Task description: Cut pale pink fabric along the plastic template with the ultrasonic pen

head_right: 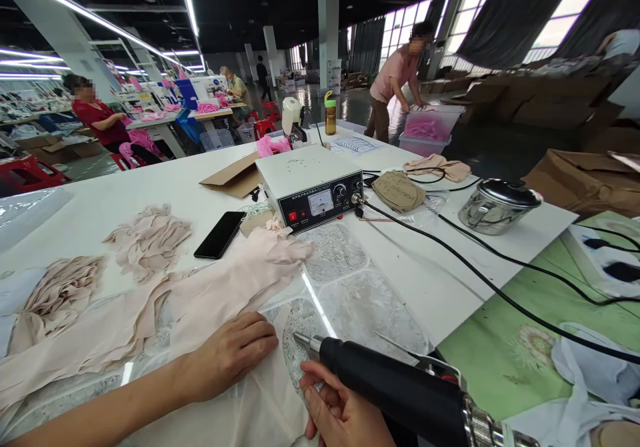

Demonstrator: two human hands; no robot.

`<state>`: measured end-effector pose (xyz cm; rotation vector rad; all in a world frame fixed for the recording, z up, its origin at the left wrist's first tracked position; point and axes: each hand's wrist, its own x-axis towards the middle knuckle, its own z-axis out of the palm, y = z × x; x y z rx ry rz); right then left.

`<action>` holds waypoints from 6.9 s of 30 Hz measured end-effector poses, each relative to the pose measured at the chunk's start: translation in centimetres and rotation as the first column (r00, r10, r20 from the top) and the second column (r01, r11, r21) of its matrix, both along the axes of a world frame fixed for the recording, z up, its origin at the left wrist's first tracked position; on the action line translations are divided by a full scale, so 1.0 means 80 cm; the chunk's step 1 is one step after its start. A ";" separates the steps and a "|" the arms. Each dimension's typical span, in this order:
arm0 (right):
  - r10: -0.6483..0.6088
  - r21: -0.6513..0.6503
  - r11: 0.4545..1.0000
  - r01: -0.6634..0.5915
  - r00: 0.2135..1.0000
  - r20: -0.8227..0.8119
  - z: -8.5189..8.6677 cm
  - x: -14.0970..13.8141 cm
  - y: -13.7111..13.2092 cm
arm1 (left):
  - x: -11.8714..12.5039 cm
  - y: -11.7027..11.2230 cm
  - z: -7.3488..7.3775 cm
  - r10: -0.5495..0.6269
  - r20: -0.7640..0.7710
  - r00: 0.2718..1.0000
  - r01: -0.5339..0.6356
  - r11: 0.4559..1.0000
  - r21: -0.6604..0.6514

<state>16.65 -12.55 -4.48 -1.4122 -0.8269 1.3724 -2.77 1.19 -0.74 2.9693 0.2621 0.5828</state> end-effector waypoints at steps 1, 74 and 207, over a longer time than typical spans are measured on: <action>-0.007 0.015 1.000 0.007 1.000 0.007 0.000 -0.003 0.001 | -0.001 0.000 0.001 -0.005 0.009 1.000 0.005 1.000 0.001; -0.151 0.430 0.898 -0.094 0.852 0.501 0.003 -0.043 0.051 | -0.006 -0.045 0.011 0.084 0.241 0.967 -0.056 0.991 -0.118; -0.221 0.533 0.722 0.441 0.877 -0.426 0.051 0.010 0.039 | -0.018 0.003 0.012 -0.227 -0.198 0.953 0.227 0.974 -0.023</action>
